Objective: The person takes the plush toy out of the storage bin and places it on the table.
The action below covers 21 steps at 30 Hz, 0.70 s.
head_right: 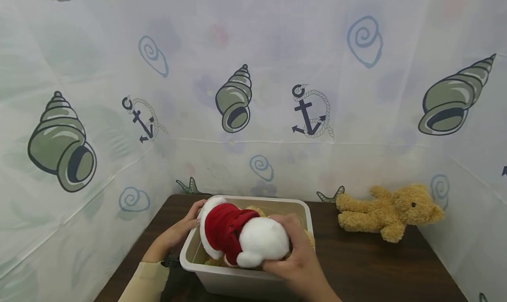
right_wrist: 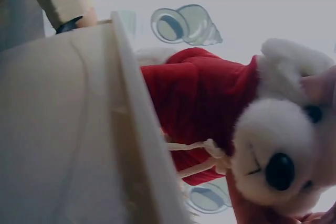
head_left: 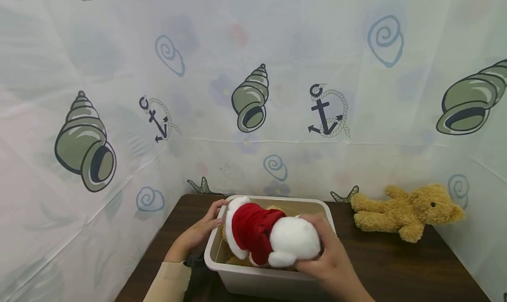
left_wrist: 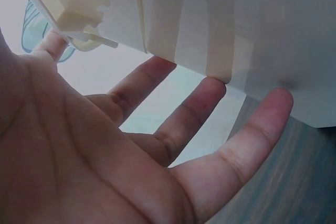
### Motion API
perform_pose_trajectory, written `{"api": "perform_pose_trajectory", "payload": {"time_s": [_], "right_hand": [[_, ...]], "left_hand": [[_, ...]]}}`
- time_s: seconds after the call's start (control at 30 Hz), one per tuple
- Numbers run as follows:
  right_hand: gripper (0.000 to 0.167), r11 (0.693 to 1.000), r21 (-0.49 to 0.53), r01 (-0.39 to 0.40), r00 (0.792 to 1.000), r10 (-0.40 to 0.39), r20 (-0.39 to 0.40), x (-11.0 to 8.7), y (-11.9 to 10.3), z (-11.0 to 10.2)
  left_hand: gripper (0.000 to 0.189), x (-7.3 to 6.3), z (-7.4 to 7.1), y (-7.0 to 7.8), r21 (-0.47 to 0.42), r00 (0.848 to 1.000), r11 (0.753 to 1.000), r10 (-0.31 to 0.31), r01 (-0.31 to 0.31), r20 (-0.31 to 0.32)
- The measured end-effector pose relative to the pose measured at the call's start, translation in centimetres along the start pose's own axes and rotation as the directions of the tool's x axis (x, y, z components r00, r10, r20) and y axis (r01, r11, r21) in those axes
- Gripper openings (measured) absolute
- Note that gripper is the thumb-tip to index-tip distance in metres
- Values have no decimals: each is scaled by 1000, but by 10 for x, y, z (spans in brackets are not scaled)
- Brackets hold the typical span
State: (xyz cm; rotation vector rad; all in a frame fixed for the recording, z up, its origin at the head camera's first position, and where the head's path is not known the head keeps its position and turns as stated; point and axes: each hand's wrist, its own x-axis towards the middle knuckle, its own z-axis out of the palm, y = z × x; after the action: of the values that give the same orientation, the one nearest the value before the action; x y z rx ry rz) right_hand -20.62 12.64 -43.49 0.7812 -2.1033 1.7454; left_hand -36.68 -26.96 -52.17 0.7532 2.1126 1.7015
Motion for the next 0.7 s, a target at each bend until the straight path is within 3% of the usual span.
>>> {"api": "perform_pose_trajectory", "payload": {"time_s": [0.2,0.4,0.6,0.7], "right_hand": [[80,992,116,-41,997,49,-62,-2,-15,-18],[76,974,217,62,995,-44,-86,1,-10,-36],[74,922,366,128,976,-51,-213,-2,-7,-57],[70,875,456,161,945,-4,-326,-3,-12,-70]], "left_hand": [[57,1,-1,-1,37,1000,999,-1,1,-18],[57,0,-5,-2,25,1000,1000,7,-6,-15],[57,1,-3,-2,-10,1000,1000,19,-19,0],[57,1,-1,-1,4,1000,1000,19,-19,-11]]}}
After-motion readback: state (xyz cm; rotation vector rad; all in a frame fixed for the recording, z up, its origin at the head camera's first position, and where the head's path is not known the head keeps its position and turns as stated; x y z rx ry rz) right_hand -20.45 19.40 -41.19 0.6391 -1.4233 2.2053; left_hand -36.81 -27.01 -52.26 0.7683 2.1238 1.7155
